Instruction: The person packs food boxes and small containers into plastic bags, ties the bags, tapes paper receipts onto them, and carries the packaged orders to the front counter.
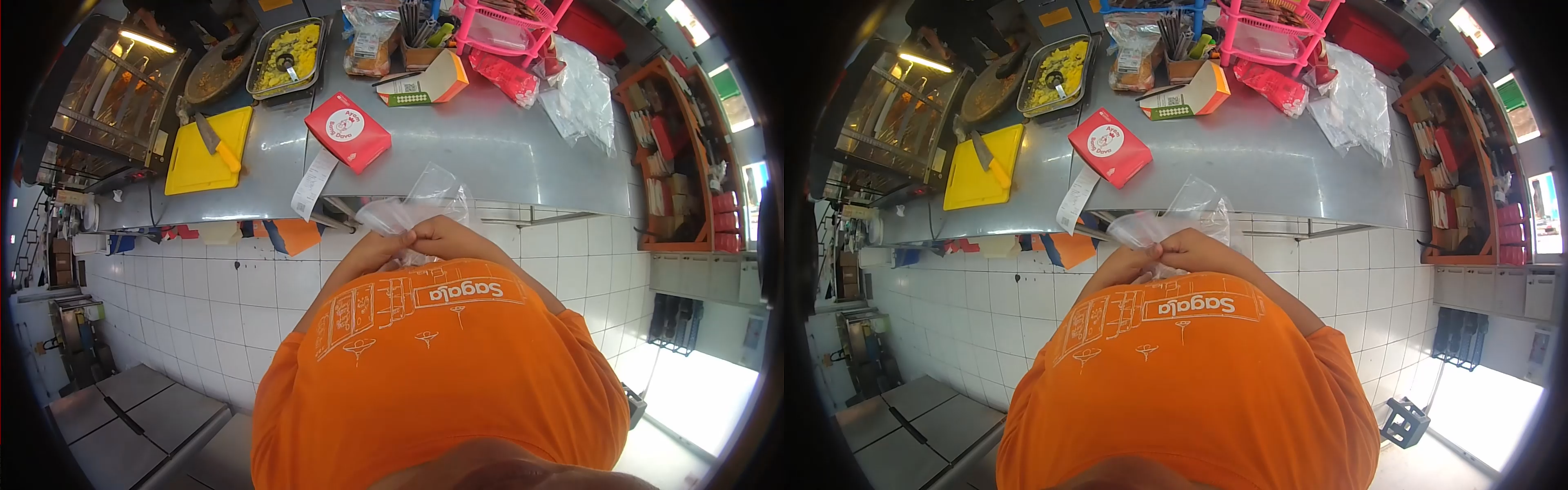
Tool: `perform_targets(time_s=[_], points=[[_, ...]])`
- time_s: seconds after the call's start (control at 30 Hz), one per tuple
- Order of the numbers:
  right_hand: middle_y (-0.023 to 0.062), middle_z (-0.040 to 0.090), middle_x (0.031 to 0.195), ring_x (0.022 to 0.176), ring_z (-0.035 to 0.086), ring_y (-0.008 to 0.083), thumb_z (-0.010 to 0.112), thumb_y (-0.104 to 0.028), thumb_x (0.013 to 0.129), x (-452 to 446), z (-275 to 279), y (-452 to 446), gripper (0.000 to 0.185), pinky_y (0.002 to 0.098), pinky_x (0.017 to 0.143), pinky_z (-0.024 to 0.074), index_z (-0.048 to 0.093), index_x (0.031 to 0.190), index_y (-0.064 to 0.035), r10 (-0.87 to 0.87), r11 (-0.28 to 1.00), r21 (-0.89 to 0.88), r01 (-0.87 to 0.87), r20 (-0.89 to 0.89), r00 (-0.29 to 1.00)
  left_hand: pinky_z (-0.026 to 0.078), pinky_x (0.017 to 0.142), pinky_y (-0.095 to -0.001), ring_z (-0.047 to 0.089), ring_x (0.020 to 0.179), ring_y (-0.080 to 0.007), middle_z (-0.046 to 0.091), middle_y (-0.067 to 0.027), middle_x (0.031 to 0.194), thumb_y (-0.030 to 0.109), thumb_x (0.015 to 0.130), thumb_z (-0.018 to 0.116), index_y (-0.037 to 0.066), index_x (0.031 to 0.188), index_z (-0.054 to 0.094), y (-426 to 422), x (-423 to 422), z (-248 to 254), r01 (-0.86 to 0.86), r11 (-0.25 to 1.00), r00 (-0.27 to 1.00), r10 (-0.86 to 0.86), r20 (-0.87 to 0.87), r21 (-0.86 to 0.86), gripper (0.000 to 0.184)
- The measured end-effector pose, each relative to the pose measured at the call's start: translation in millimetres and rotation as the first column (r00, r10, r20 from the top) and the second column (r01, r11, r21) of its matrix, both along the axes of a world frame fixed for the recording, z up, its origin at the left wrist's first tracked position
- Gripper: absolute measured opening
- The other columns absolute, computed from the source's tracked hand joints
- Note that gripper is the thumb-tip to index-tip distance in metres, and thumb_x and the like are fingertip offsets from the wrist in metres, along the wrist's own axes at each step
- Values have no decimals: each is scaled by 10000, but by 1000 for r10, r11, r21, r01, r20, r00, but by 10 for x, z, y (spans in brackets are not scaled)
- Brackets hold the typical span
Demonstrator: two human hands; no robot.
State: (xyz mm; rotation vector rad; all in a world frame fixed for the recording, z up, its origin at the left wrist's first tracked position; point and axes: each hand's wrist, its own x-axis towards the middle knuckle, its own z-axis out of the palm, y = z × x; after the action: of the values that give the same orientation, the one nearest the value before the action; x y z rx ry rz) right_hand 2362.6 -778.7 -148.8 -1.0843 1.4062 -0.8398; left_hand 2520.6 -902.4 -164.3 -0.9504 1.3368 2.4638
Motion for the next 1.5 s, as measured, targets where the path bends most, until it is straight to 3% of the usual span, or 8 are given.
perform_targets(time_s=[0.47, 0.7, 0.77, 1.03, 1.13, 1.27, 1.33, 1.5], points=[[159, 573, 753, 677, 561, 337, 585, -99, 782, -2053, 261, 841, 163, 382, 623, 458, 519, 698, 24, -593, 805, -527, 273, -717, 365, 264, 470, -310, 269, 532, -122, 269, -48, 537, 19, 688, 564, 25, 598, 316, -10, -508, 167, -257, 216, 956, 200, -215, -942, 264], [118, 653, 837, 755, 639, 182, 494, 25, 800, -2861, 381, 1203, 101, 279, 698, 517, 461, 727, -37, -803, 539, -201, 818, 172, 571, 394, 568, -335, 449, 610, -203, 485, -87, 653, 100, 710, 686, 44, 699, 454, 136, -942, 130, 42, 340, 958, 254, 135, -939, 239], [123, 636, 914, 846, 645, 205, 443, 64, 801, -2782, 344, 938, 153, 300, 774, 517, 448, 913, -41, -697, 550, -230, 803, 404, 593, 455, 804, -374, 565, 925, -278, 578, -131, 982, 153, 690, 747, 32, 1017, 546, 392, -1340, 62, 30, -191, 978, 207, -10, -981, 403], [65, 546, 850, 663, 492, 181, 430, 9, 816, -2521, 746, 741, 265, 282, 722, 447, 502, 1059, -70, -264, 928, -245, 281, 100, 959, 461, 845, -371, 595, 960, -325, 611, -178, 953, 41, 735, 615, 34, 1095, 564, 578, -2394, 322, -151, 16, 980, 131, -148, -988, 363], [106, 568, 757, 729, 569, 232, 484, -27, 809, -2691, 1018, 820, 302, 320, 673, 460, 507, 1106, -74, 99, 995, 70, -72, -534, 840, 460, 628, -297, 594, 698, -215, 586, -96, 741, 0, 790, 490, 52, 1019, 591, 482, -2349, 489, -320, 58, 921, 253, -296, -946, 255], [175, 604, 848, 812, 617, 355, 566, -186, 870, -3129, 389, 857, 225, 436, 695, 477, 553, 1077, -100, -436, 900, -404, 165, -809, 395, 329, 490, -214, 423, 548, -75, 473, 10, 652, 78, 827, 485, 72, 1053, 601, 691, -2413, 875, -224, 853, 975, 192, -116, -471, 254], [136, 621, 892, 815, 627, 314, 525, -135, 892, -3641, 247, 916, 179, 413, 723, 495, 567, 1060, -87, -734, 670, -732, 125, -627, 260, 280, 469, -196, 352, 530, -40, 424, 49, 640, 127, 842, 508, 81, 1094, 604, 663, -2311, 948, 35, 916, 995, -67, -68, -399, 273], [58, 601, 965, 780, 602, 177, 493, -39, 854, -3796, 268, 1152, 210, 328, 687, 516, 581, 1042, -63, -562, 791, -25, 612, 366, 742, 396, 612, -227, 498, 686, -84, 572, -2, 818, 226, 857, 597, 63, 1180, 578, 550, -2166, 793, 416, 716, 885, -461, 67, -560, 362]])
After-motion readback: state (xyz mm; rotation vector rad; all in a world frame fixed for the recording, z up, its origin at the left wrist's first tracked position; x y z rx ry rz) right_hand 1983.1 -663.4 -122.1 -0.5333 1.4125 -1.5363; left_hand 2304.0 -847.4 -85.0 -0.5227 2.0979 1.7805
